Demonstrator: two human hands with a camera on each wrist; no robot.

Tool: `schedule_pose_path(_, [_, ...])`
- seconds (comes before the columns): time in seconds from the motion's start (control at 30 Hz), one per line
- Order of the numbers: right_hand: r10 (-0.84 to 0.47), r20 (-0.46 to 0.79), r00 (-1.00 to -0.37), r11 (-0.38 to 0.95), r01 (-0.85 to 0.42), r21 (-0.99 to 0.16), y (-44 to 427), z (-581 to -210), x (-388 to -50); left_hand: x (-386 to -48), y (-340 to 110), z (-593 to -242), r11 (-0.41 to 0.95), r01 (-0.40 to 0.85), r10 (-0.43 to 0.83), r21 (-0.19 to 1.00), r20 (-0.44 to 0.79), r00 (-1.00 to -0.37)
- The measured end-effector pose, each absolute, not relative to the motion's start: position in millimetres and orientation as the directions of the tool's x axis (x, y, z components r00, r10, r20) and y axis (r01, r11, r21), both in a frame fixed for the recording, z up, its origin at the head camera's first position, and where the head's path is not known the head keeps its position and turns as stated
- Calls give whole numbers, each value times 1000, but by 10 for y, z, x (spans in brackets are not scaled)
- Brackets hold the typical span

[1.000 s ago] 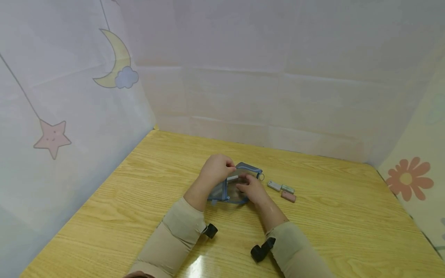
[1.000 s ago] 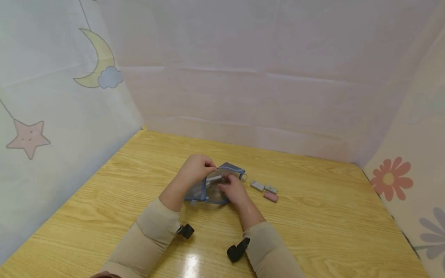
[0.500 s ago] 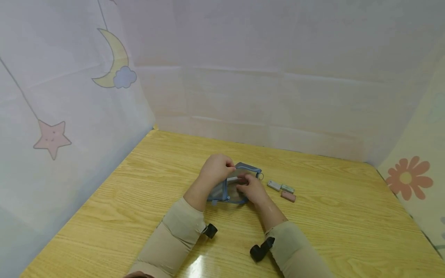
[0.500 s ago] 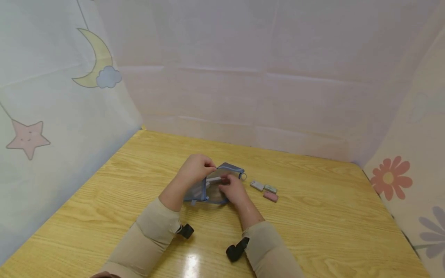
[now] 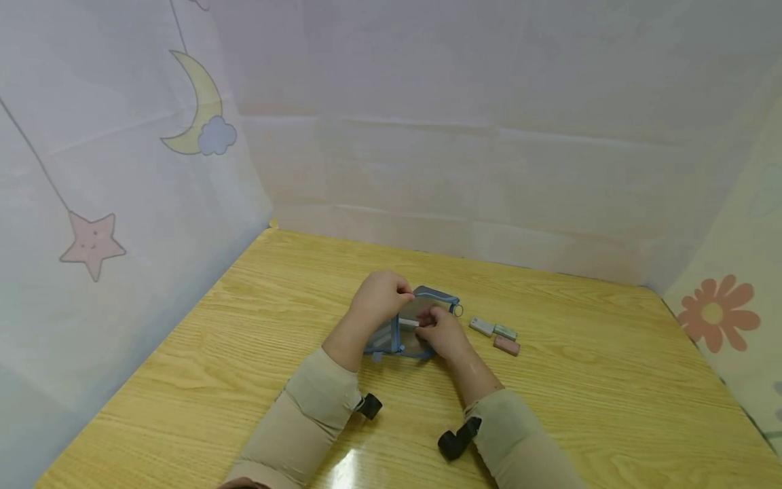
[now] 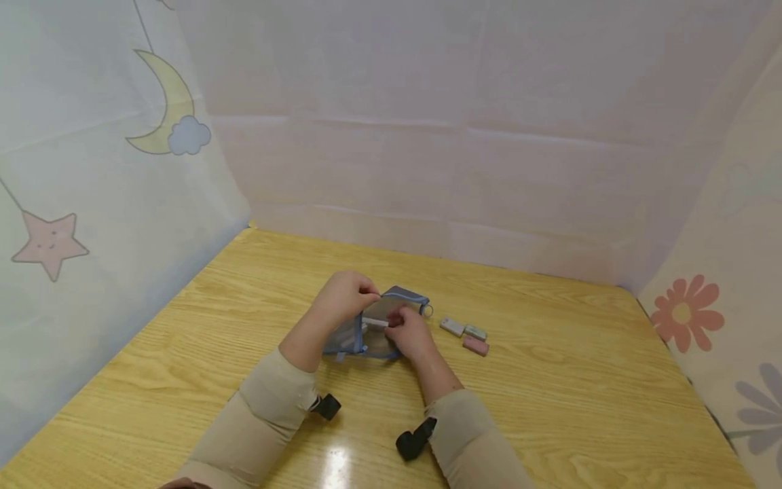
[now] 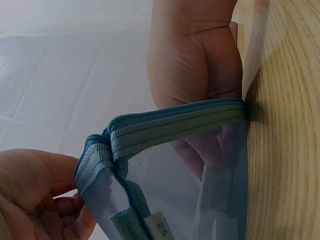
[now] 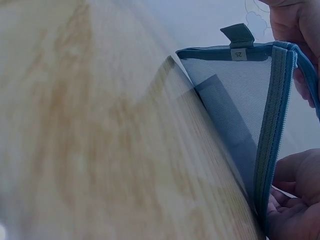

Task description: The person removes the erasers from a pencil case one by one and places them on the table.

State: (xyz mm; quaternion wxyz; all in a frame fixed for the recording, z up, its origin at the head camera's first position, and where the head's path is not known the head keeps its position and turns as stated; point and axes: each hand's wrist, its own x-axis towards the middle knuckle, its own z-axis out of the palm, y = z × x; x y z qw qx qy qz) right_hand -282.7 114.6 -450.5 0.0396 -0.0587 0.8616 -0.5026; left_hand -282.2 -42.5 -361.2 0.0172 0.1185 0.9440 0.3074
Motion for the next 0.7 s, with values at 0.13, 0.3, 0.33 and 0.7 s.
schedule_pose_path(0.13, [-156, 14, -988, 532, -96, -841, 1147, -4523, -2838, -2819, -429, -3614, 785, 214, 232, 582, 44, -972])
schedule_pose_path(0.3, [-156, 10, -988, 536, -93, -839, 1145, -4531, -2838, -2820, -428, -3621, 786, 217, 233, 579, 49, -971])
schedule_pose_path(0.33, [-155, 8, -988, 533, -90, -841, 1144, -4527, -2834, -2820, -428, -3623, 785, 218, 233, 580, 50, -971])
schedule_pose_path(0.7, [-154, 17, -988, 495, -92, -864, 1137, -4517, -2808, -2818, -429, -3618, 781, 203, 227, 591, 36, -973])
